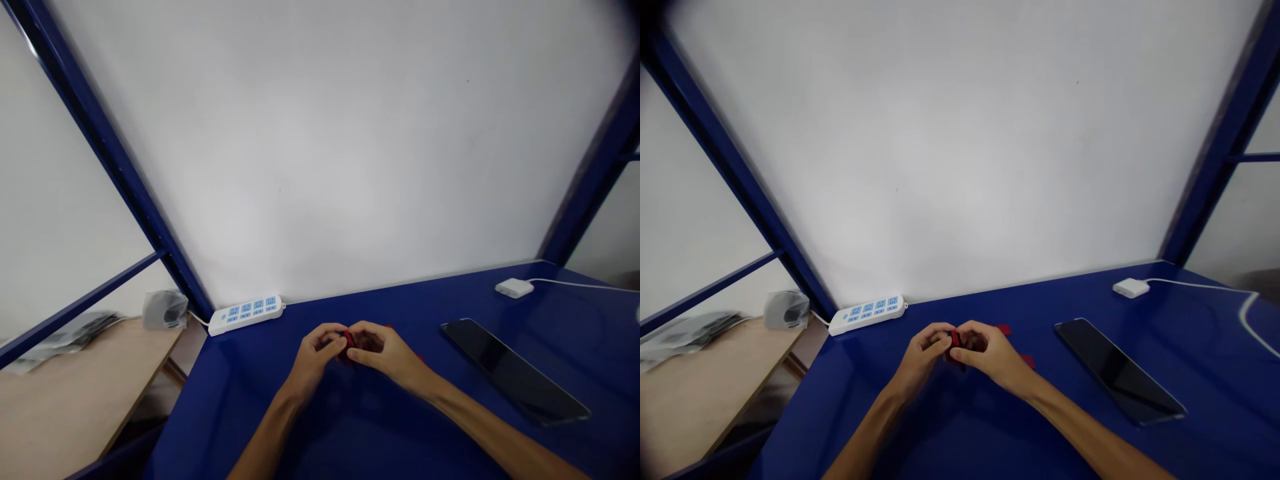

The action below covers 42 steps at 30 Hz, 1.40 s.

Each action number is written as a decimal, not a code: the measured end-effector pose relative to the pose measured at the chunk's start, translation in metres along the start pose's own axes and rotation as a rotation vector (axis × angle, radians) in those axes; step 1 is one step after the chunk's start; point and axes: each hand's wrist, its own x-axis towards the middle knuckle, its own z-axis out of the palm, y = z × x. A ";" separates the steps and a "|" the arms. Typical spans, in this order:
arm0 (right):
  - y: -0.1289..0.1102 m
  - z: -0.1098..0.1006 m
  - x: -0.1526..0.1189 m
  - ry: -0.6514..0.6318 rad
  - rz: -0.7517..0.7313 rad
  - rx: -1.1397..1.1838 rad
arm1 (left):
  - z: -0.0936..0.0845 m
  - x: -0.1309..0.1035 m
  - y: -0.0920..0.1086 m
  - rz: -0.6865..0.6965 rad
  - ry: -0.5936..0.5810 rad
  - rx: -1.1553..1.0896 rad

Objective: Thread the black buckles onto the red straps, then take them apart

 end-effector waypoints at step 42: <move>-0.004 -0.005 -0.007 -0.024 -0.269 -0.609 | -0.009 -0.009 0.023 -0.023 -0.102 0.368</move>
